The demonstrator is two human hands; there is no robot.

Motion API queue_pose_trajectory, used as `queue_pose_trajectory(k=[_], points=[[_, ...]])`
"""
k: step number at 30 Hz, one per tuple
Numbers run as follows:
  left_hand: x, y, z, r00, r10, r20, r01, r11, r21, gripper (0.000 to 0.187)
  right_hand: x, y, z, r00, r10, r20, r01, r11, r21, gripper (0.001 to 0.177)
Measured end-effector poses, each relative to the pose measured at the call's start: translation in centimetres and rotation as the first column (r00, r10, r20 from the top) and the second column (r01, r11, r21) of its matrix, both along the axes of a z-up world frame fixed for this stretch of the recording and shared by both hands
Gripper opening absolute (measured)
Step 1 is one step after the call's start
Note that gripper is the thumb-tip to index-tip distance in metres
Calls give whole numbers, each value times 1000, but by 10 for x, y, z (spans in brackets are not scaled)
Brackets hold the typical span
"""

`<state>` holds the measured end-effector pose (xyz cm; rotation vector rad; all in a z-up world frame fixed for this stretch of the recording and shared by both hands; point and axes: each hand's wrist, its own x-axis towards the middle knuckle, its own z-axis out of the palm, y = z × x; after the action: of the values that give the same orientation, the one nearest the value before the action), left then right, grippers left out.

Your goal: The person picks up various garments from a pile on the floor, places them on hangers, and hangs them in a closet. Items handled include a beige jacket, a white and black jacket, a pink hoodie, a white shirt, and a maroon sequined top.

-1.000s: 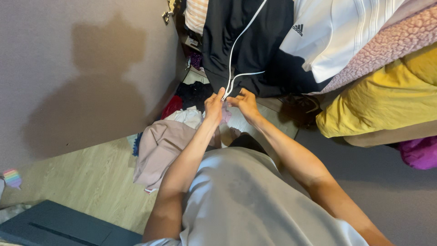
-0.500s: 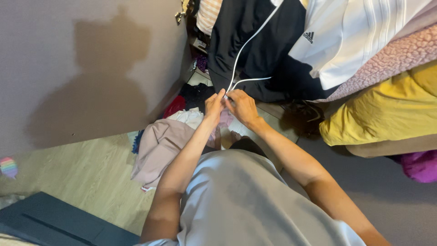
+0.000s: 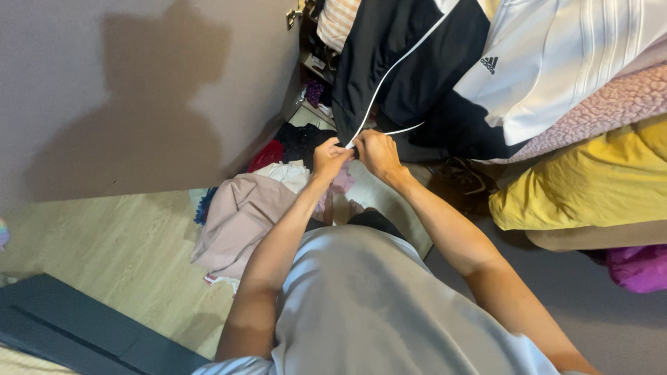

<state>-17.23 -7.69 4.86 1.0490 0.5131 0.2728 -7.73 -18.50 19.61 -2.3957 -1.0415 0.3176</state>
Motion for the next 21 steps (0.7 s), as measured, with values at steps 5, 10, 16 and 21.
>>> queue_pose_trajectory(k=[5,10,16,21], points=[[-3,2,2,997,70,33,-66,992,-106,34,-3,9,-21,998,-68,6,68,997,-21,18],[-19,1,-6,995,64,-83,-67,997,-26,44,4,2,-47,997,-55,50,59,996,-73,17],[-58,51,-37,993,65,-98,-80,985,-156,60,48,-5,27,886,-8,464,-8,999,33,11],[-51,64,-80,967,150,-204,-180,974,-137,52,90,4,132,702,57,710,-116,993,35,12]])
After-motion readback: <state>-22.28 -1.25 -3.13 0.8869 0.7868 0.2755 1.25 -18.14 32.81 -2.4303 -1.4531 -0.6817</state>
